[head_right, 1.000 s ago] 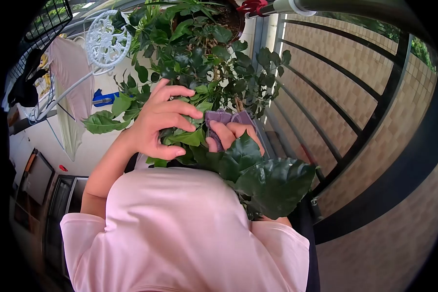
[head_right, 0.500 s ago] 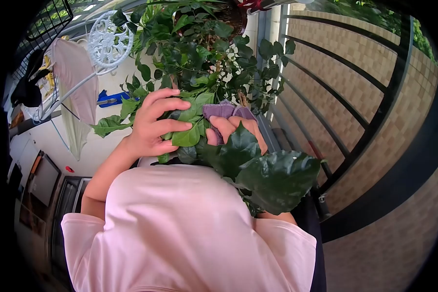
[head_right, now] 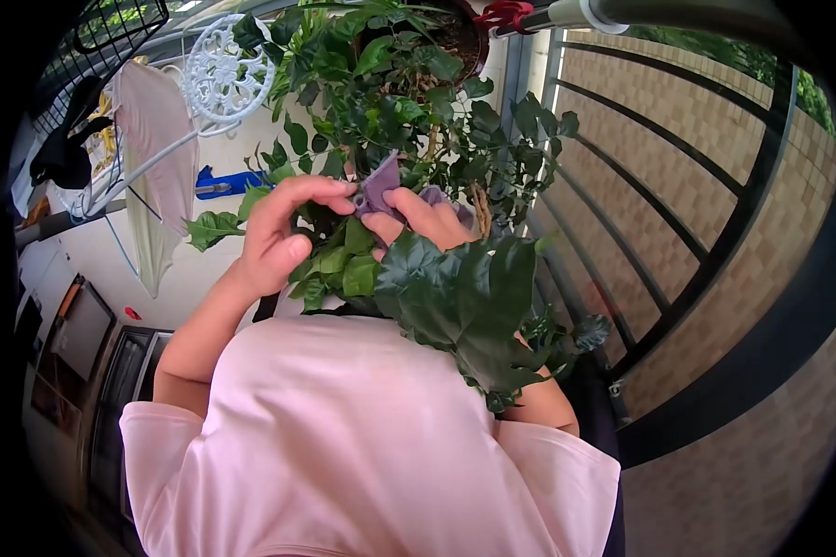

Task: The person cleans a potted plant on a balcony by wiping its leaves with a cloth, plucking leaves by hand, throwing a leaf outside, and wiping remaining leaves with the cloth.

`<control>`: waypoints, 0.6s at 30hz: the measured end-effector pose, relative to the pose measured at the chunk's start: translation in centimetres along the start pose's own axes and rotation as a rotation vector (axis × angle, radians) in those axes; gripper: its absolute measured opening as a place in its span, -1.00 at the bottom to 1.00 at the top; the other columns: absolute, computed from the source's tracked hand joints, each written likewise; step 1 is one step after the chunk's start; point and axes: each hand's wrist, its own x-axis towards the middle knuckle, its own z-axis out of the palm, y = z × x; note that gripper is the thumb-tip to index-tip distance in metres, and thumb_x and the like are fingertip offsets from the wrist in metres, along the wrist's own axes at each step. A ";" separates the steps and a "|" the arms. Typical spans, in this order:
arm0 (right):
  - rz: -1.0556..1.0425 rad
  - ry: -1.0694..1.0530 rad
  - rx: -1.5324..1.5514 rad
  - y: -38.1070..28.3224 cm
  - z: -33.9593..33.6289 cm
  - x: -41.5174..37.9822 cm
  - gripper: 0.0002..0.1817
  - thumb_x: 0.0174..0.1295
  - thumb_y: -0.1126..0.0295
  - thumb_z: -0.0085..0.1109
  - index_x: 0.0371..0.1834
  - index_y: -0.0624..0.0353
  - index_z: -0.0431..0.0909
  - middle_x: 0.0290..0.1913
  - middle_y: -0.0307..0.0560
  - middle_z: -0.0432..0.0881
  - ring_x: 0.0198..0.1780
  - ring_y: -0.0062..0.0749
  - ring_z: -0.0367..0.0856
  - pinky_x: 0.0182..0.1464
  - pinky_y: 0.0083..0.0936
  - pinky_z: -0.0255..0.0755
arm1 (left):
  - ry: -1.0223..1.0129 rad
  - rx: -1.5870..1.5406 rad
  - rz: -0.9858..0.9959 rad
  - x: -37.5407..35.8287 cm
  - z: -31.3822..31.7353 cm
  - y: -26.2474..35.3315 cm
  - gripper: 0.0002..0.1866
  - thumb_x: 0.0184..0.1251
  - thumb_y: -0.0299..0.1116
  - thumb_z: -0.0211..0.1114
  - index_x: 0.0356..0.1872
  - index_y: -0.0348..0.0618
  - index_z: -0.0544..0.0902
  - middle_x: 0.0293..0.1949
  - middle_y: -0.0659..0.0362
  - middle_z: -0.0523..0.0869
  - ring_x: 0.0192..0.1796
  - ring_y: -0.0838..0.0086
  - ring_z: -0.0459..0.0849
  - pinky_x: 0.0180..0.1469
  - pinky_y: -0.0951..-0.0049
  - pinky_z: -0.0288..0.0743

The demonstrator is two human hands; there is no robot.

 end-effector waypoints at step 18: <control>-0.020 -0.133 -0.276 0.6 1.3 -1.5 -0.52 0.05 0.37 0.30 0.10 0.01 0.50 0.03 -0.17 0.54 -0.11 -0.24 0.58 -0.07 -0.38 0.45 | -0.597 1.084 -0.217 9.8 7.5 -2.0 -0.62 0.16 -0.05 0.26 -0.10 -0.06 0.65 -0.10 0.09 0.54 -0.01 0.19 0.54 -0.06 0.25 0.51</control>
